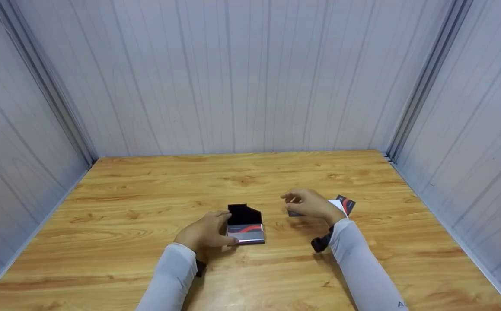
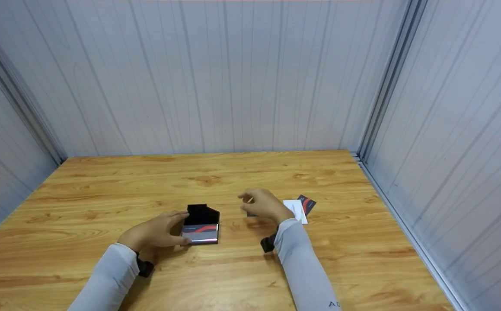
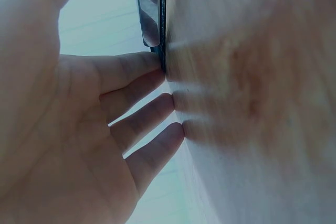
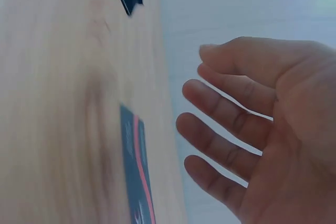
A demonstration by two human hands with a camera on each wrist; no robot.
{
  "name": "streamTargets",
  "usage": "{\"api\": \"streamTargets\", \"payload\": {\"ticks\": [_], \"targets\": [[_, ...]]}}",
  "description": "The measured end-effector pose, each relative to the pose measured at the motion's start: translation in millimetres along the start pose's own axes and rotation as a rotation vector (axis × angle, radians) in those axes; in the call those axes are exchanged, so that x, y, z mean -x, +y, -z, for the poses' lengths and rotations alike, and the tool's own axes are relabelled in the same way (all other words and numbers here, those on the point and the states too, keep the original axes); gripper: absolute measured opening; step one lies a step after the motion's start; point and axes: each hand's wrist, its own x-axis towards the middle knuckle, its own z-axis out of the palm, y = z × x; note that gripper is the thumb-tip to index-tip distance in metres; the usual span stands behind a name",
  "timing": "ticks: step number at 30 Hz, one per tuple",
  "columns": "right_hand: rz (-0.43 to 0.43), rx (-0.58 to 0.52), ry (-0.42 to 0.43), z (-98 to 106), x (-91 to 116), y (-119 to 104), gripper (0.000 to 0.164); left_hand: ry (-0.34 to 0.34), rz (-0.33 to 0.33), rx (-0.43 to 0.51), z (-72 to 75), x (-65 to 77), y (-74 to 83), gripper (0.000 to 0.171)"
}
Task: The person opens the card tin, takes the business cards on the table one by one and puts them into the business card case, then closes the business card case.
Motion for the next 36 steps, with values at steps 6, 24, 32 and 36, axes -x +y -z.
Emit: {"api": "streamTargets", "payload": {"ticks": [6, 24, 32, 36], "targets": [[-0.091, 0.052, 0.016, 13.7, 5.9, 13.8, 0.047, 0.002, -0.009, -0.004, -0.2, 0.1, -1.0, 0.088], [-0.211, 0.219, -0.019, 21.6, 11.6, 30.4, 0.065, 0.009, -0.021, -0.016, 0.6, 1.5, -1.1, 0.088], [-0.261, 0.188, -0.017, 21.2, 13.4, 29.0, 0.061, 0.009, -0.014, -0.012, -0.3, -0.6, -2.2, 0.090], [-0.294, 0.172, -0.024, 20.1, 14.2, 29.2, 0.057, 0.008, -0.012, -0.018, -0.9, -0.3, -2.5, 0.089]]}}
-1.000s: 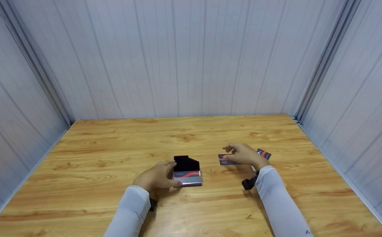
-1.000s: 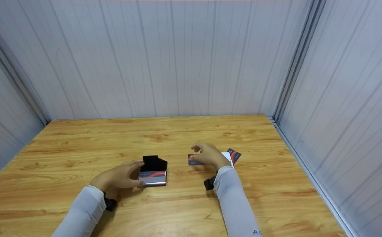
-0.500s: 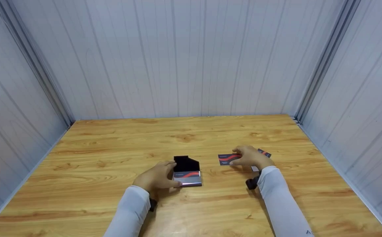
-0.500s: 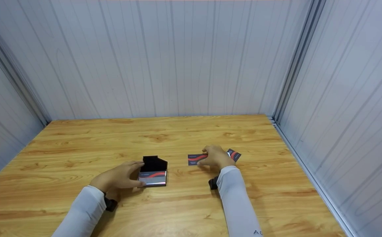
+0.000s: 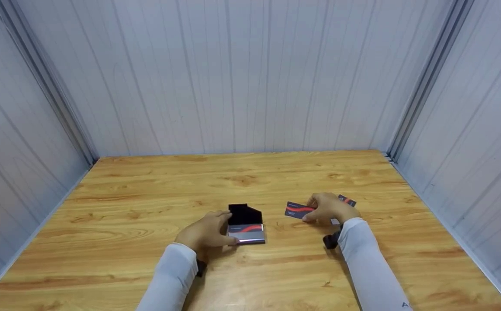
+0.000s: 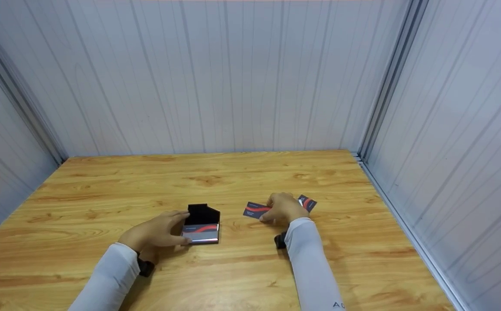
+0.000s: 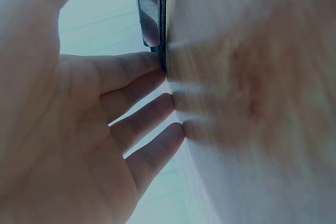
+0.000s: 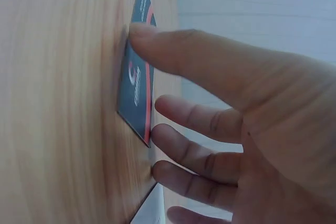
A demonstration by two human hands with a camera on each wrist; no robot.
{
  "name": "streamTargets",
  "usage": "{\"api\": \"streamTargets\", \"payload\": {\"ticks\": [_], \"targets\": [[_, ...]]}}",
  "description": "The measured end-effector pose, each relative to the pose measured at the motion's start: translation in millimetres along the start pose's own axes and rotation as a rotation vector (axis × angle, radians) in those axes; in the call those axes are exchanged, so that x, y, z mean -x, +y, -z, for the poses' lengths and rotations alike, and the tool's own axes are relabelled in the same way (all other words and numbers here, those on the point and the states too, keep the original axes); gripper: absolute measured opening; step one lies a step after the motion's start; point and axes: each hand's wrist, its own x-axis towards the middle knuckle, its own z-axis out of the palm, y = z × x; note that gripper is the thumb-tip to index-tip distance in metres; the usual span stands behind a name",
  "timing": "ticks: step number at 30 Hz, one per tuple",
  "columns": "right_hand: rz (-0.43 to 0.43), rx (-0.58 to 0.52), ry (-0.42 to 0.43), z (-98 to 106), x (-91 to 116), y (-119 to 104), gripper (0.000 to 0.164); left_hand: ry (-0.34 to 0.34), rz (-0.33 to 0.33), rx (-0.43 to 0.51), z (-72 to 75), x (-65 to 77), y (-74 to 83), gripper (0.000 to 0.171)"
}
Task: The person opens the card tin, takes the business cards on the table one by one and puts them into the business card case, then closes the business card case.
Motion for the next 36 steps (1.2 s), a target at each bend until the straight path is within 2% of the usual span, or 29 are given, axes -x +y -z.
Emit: {"api": "streamTargets", "payload": {"ticks": [12, 17, 25, 32, 36], "targets": [[-0.043, -0.006, -0.011, -0.5, -2.7, 0.6, 0.054, -0.012, 0.026, 0.017, 1.1, 1.5, 2.3, 0.089], [-0.048, 0.002, -0.008, -1.1, -2.7, -0.3, 0.047, -0.014, 0.028, 0.015, 1.7, 1.8, 2.2, 0.088], [-0.051, 0.054, 0.020, -0.2, -0.5, -0.2, 0.063, -0.012, 0.016, 0.015, 0.8, 1.9, 1.7, 0.088], [-0.074, 0.057, 0.018, -1.6, -1.8, -1.4, 0.036, -0.016, 0.032, 0.018, 1.7, 1.4, 1.0, 0.088], [-0.045, 0.072, 0.017, -2.0, -2.9, -1.9, 0.036, -0.012, 0.008, 0.008, 1.7, 2.0, 0.8, 0.089]]}}
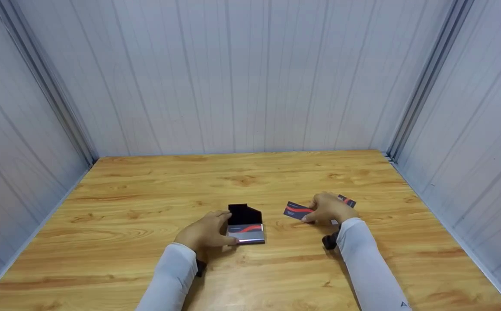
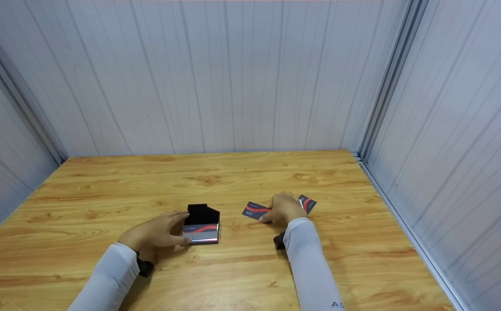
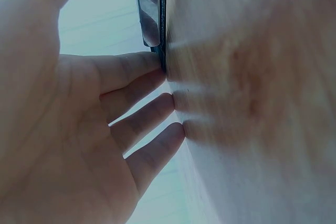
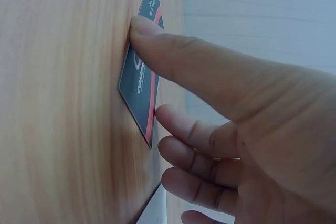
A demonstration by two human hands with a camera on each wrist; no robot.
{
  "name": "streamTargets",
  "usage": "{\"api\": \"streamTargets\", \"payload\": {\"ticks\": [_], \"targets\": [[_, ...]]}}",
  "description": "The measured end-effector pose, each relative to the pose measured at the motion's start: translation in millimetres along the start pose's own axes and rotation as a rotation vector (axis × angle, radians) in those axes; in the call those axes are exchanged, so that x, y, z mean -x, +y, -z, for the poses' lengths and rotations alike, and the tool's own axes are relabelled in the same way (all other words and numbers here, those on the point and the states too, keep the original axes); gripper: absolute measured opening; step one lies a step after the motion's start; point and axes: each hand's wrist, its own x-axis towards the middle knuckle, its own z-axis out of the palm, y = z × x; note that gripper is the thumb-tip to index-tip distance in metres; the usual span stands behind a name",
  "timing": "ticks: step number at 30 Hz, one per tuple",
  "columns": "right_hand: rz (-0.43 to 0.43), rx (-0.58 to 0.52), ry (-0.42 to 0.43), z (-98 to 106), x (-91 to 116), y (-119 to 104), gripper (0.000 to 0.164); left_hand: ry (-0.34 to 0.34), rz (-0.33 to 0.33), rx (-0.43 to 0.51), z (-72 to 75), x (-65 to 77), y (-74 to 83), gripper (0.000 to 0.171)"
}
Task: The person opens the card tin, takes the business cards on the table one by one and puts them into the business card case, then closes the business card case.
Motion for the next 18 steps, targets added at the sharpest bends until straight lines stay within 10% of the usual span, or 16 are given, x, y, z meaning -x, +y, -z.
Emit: {"api": "streamTargets", "payload": {"ticks": [18], "targets": [[0.053, -0.048, -0.018, -0.7, -1.0, -0.4, 0.050, 0.007, -0.001, 0.001, 0.3, 0.0, 0.6, 0.089]]}}
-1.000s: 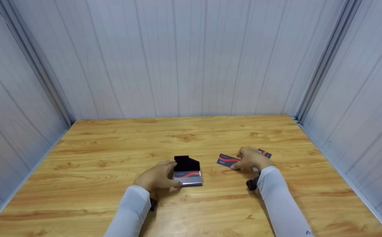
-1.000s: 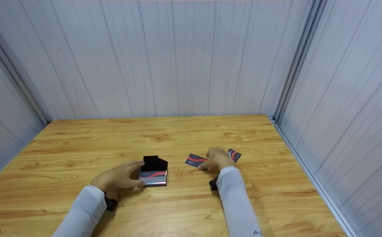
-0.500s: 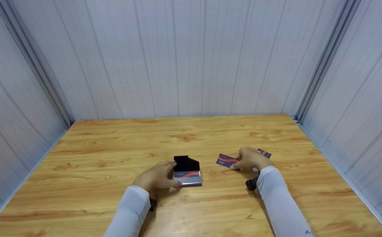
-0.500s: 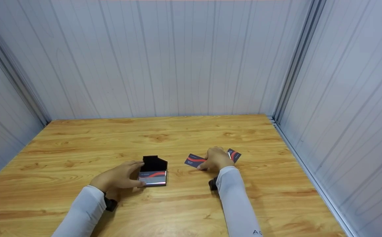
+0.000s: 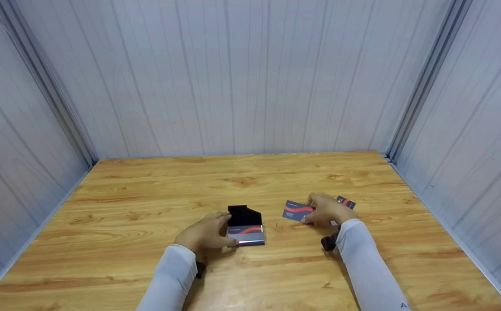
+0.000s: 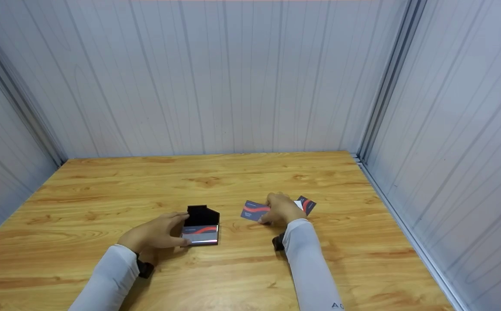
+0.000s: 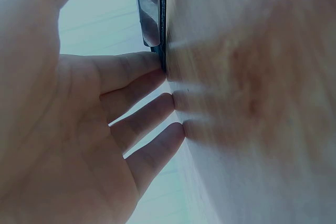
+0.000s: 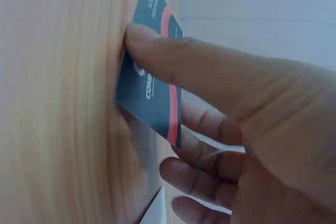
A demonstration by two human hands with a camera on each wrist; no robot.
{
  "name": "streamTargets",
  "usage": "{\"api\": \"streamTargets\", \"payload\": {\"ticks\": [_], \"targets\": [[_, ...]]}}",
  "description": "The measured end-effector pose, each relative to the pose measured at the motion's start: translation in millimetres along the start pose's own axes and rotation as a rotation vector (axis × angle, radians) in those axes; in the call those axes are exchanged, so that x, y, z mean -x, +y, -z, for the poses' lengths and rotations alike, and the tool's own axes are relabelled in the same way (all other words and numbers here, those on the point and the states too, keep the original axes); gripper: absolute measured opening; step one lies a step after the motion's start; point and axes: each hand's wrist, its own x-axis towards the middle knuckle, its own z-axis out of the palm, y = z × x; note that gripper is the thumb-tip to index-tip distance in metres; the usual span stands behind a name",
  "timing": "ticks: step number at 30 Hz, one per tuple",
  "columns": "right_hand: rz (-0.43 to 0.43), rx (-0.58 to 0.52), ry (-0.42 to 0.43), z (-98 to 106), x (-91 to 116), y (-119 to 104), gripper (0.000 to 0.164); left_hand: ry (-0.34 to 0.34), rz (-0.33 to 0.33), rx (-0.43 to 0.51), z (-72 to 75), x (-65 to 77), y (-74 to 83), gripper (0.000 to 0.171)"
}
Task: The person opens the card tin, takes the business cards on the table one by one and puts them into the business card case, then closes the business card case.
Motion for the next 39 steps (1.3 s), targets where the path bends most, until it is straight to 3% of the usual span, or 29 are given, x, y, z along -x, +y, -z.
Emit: {"api": "streamTargets", "payload": {"ticks": [5, 13, 21, 33, 39], "targets": [[0.061, -0.011, -0.002, 0.0, -2.5, -0.4, 0.031, 0.002, 0.003, -0.001, -0.3, 0.3, 0.5, 0.089], [0.160, -0.109, 0.034, 0.7, -2.1, -0.8, 0.016, 0.000, 0.007, 0.005, -1.2, 0.4, 0.2, 0.089], [0.194, -0.220, 0.045, -0.2, -2.9, -4.7, 0.019, 0.004, 0.005, 0.008, -1.1, -0.1, -0.3, 0.088], [0.239, -0.270, 0.091, -11.2, -8.4, -18.7, 0.021, -0.002, 0.012, 0.019, -0.9, 0.6, 0.0, 0.088], [0.311, -0.268, 0.145, -21.7, -13.2, -32.0, 0.022, -0.001, -0.001, 0.011, -0.1, 0.2, 0.2, 0.089]]}}
